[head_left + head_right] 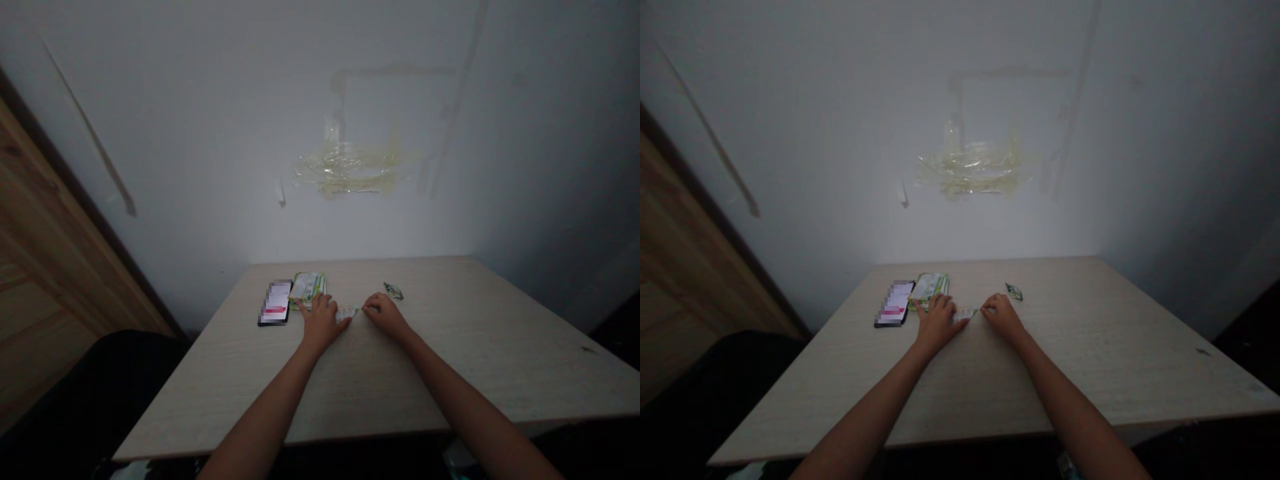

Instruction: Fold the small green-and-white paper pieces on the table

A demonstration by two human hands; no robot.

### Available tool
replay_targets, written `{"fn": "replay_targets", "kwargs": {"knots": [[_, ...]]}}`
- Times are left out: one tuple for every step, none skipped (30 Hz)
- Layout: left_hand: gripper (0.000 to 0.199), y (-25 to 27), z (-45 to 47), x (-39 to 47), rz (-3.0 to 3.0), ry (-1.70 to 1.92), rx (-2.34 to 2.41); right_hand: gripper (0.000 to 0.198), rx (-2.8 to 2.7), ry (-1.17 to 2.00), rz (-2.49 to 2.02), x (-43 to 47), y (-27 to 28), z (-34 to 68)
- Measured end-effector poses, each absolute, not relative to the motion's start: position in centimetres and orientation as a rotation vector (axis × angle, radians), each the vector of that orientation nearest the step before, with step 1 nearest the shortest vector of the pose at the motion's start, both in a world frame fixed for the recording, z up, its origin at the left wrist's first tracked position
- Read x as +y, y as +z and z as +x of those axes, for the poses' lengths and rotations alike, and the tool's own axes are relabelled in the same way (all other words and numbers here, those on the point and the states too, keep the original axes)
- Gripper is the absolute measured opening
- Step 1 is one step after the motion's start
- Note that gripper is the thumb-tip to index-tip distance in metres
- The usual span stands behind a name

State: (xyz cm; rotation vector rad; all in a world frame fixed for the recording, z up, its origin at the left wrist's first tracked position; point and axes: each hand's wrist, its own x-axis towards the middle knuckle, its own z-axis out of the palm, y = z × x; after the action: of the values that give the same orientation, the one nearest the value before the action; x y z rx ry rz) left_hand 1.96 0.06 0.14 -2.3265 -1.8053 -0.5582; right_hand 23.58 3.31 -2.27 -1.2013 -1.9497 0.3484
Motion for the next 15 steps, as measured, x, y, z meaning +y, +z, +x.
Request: {"fn": "replay_targets", "kwargs": {"knots": [[0.043, 0.14, 1.97, 0.05, -2.318, -0.559, -1.807, 0.017, -1.96, 0.325, -1.191, 3.12, -2.2, 23.54], [0.043, 0.13, 1.97, 0.04, -2.311, -0.564, -1.807, 0.016, -1.973, 0.302, -1.178, 2.94, -2.16, 23.49], [0.043, 0.11, 1.97, 0.04, -2.309, -0.57, -1.805, 0.016, -1.982, 0.278, -1.16, 2.79, -2.16, 23.43], [0.043, 0.08, 1.98, 0.03, -2.309, -0.58, -1.802, 0.015, -1.993, 0.253, -1.142, 2.68, -2.19, 23.36], [0.043, 0.06, 1.99, 0.03, -2.312, -0.59, -1.799, 0.014, -2.005, 0.23, -1.126, 2.6, -2.24, 23.29], [0.042, 0.04, 2.01, 0.04, -2.316, -0.599, -1.795, 0.013, -2.017, 0.207, -1.115, 2.56, -2.3, 23.23], [0.042, 0.03, 2.03, 0.04, -2.319, -0.607, -1.796, 0.013, -2.028, 0.188, -1.109, 2.56, -2.36, 23.19], [0.042, 0.03, 2.06, 0.04, -2.318, -0.611, -1.801, 0.012, -2.04, 0.173, -1.109, 2.58, -2.43, 23.16], [0.042, 0.03, 2.09, 0.04, -2.314, -0.613, -1.812, 0.012, -2.049, 0.162, -1.111, 2.63, -2.5, 23.14], [0.042, 0.04, 2.11, 0.04, -2.309, -0.613, -1.826, 0.012, -2.054, 0.154, -1.114, 2.69, -2.58, 23.14], [0.042, 0.06, 2.12, 0.04, -2.304, -0.612, -1.841, 0.012, -2.056, 0.15, -1.117, 2.76, -2.68, 23.14], [0.041, 0.08, 2.12, 0.04, -2.307, -0.611, -1.851, 0.012, -2.055, 0.148, -1.121, 2.84, -2.79, 23.14], [0.041, 0.09, 2.1, 0.04, -2.318, -0.61, -1.854, 0.012, -2.051, 0.146, -1.129, 2.92, -2.9, 23.15], [0.04, 0.1, 2.07, 0.05, -2.337, -0.61, -1.852, 0.012, -2.046, 0.143, -1.14, 2.99, -3.01, 23.14], [0.039, 0.11, 2.02, 0.06, -2.358, -0.61, -1.849, 0.012, -2.042, 0.139, -1.153, 3.04, -3.11, 23.13]]}}
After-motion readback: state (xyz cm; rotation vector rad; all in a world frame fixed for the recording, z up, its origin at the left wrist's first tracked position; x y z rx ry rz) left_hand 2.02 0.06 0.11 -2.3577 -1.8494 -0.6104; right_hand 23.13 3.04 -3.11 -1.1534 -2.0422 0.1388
